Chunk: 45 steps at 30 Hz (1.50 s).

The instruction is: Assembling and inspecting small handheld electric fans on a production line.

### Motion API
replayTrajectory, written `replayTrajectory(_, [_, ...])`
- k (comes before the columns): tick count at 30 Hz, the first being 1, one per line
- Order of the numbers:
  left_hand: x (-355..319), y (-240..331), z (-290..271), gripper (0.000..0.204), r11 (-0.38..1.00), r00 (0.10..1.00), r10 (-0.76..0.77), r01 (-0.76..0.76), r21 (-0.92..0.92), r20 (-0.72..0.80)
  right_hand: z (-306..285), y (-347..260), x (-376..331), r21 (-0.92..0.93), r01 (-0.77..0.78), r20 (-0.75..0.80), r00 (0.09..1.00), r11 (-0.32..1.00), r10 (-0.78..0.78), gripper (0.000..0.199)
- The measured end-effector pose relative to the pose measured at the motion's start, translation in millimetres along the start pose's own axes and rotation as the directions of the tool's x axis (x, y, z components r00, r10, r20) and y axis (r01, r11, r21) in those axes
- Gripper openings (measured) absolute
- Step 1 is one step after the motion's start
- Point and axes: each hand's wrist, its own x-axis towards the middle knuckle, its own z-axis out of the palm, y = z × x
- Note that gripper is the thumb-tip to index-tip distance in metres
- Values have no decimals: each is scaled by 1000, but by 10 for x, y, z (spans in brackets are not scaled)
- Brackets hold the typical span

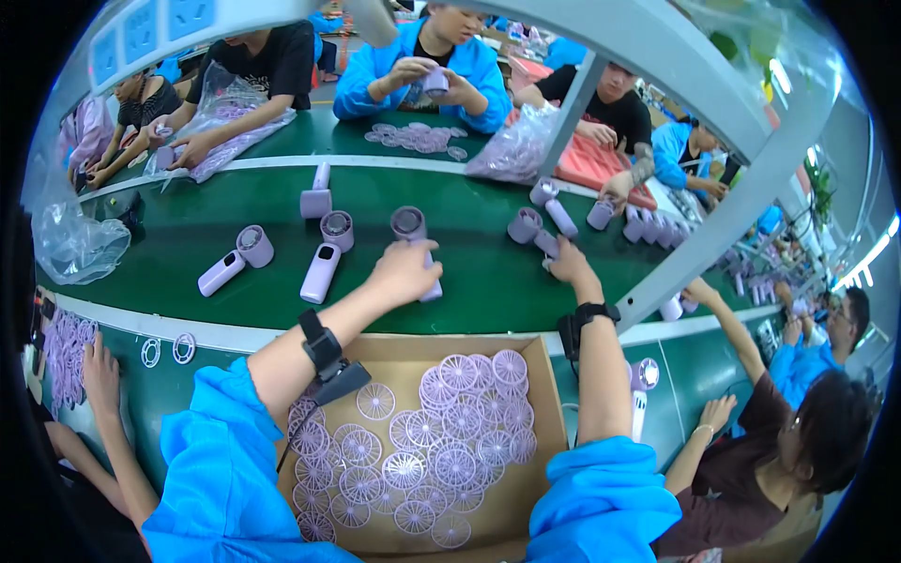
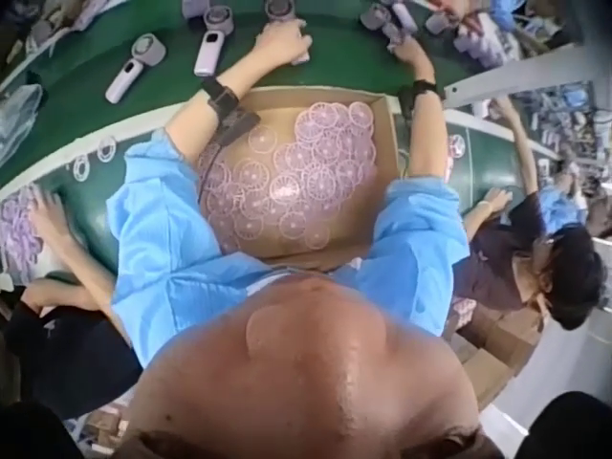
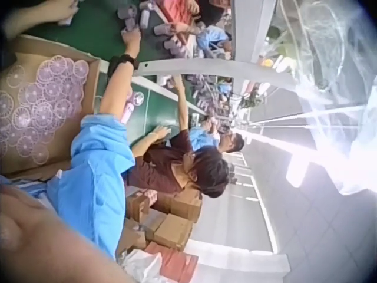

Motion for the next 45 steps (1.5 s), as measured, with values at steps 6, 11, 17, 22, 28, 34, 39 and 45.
replayTrajectory(6, [-21, 260, -198, 40, 936, 972, 231, -209, -284, 44, 2, -210, 131, 6, -137, 145, 980, 990, 135, 58])
replayTrajectory(11, [-68, 330, -262, 37, 802, 967, 24, 133, -583, 253, -619, -1385, -290, 519, -141, 389, 917, 843, -86, 49])
replayTrajectory(17, [4, 167, -242, 32, 359, 953, -137, 301, -883, 269, -962, -2316, -1291, -25, 669, 792, 467, 743, -394, 43])
replayTrajectory(22, [-66, 352, -301, 54, 357, 959, -16, 271, -894, 284, -642, -2150, -1863, -267, 720, 443, 682, 640, -582, 47])
replayTrajectory(28, [-139, 385, -382, 89, 375, 968, -82, 250, -893, 237, -672, -2062, -2184, -107, 808, 367, 574, 579, -732, 51])
replayTrajectory(34, [-98, 346, -337, 98, 424, 973, -18, 217, -879, 231, -499, -1975, -2033, -74, 861, 407, 486, 503, -773, 36])
replayTrajectory(39, [-132, 390, -411, 97, 401, 973, -79, 229, -887, 215, -793, -2287, -1780, 11, 847, 373, 490, 531, -788, 23])
replayTrajectory(45, [-146, 440, -452, 98, 404, 977, -93, 214, -889, 192, -819, -2566, -1677, 433, 676, 500, 371, 596, -783, 19])
